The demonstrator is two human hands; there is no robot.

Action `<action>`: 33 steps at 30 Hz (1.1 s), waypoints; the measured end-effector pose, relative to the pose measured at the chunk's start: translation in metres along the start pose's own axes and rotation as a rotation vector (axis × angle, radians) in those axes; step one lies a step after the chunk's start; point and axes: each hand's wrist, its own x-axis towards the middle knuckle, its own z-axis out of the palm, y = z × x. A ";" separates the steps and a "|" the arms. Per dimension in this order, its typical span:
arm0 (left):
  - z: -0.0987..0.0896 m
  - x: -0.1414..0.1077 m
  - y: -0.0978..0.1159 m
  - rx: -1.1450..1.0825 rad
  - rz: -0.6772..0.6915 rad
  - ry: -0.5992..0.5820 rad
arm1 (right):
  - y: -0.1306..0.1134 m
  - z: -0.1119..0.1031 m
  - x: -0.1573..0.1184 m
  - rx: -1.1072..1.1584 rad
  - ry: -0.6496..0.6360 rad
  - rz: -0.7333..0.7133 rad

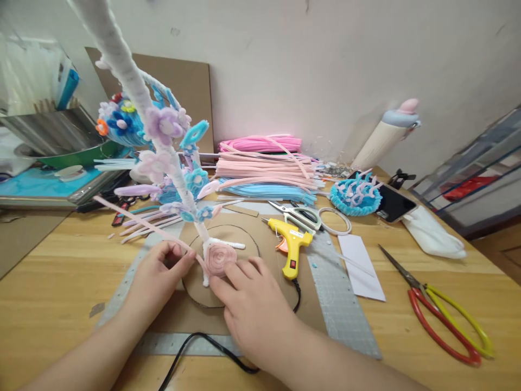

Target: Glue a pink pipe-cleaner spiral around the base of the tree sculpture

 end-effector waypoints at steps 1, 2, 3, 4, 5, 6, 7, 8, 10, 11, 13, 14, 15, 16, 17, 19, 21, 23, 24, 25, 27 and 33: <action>0.000 -0.004 0.001 0.019 0.028 0.004 | 0.000 0.000 0.000 0.002 0.003 0.003; -0.001 -0.009 0.002 0.048 0.083 -0.012 | 0.000 0.000 0.000 0.005 0.007 0.006; -0.002 -0.015 0.003 0.085 0.165 -0.046 | 0.000 0.000 -0.001 0.009 0.011 0.008; -0.003 -0.020 0.004 0.119 0.276 -0.093 | 0.000 -0.001 -0.001 0.013 0.017 0.007; -0.004 -0.026 0.004 0.152 0.396 -0.153 | 0.000 -0.001 -0.001 0.016 0.023 0.007; -0.005 -0.030 0.004 0.194 0.515 -0.198 | 0.000 -0.001 -0.001 0.016 0.026 0.006; -0.005 -0.034 0.004 0.241 0.612 -0.228 | 0.000 -0.001 -0.001 0.017 0.030 0.005; -0.006 -0.037 0.003 0.297 0.690 -0.245 | 0.000 -0.001 -0.001 0.016 0.032 0.005; -0.007 -0.039 0.003 0.411 0.797 -0.246 | 0.001 -0.001 -0.002 0.017 0.035 0.004; -0.008 -0.040 0.003 0.459 0.835 -0.243 | 0.001 -0.002 -0.002 0.023 0.037 0.003; -0.008 -0.040 0.003 0.532 0.899 -0.230 | 0.002 -0.002 -0.003 0.048 0.045 0.000; -0.009 -0.040 0.004 0.562 0.923 -0.223 | 0.003 -0.003 -0.004 0.064 0.049 -0.002; -0.009 -0.041 0.005 0.591 0.936 -0.220 | 0.004 -0.003 -0.004 0.082 0.050 -0.004; -0.009 -0.042 0.006 0.618 0.942 -0.221 | 0.004 -0.003 -0.005 0.098 0.053 -0.005; -0.009 -0.043 0.006 0.644 0.943 -0.224 | 0.005 -0.004 -0.005 0.115 0.059 -0.009; -0.009 -0.046 0.007 0.691 0.938 -0.233 | 0.008 -0.004 -0.006 0.157 0.084 -0.020; -0.009 -0.049 0.006 0.723 0.934 -0.236 | 0.011 -0.002 -0.006 0.214 0.129 -0.023; -0.008 -0.051 0.005 0.738 0.923 -0.237 | 0.016 0.000 -0.004 0.279 0.184 0.012; -0.008 -0.052 0.005 0.737 0.920 -0.236 | 0.018 0.002 -0.004 0.310 0.208 0.047; -0.007 -0.052 0.005 0.734 0.920 -0.230 | 0.020 0.004 -0.003 0.340 0.228 0.082; -0.007 -0.052 0.005 0.719 0.928 -0.203 | 0.024 0.007 -0.002 0.406 0.249 0.130; -0.004 -0.053 0.012 0.697 0.954 -0.128 | 0.029 0.008 -0.001 0.562 0.294 0.218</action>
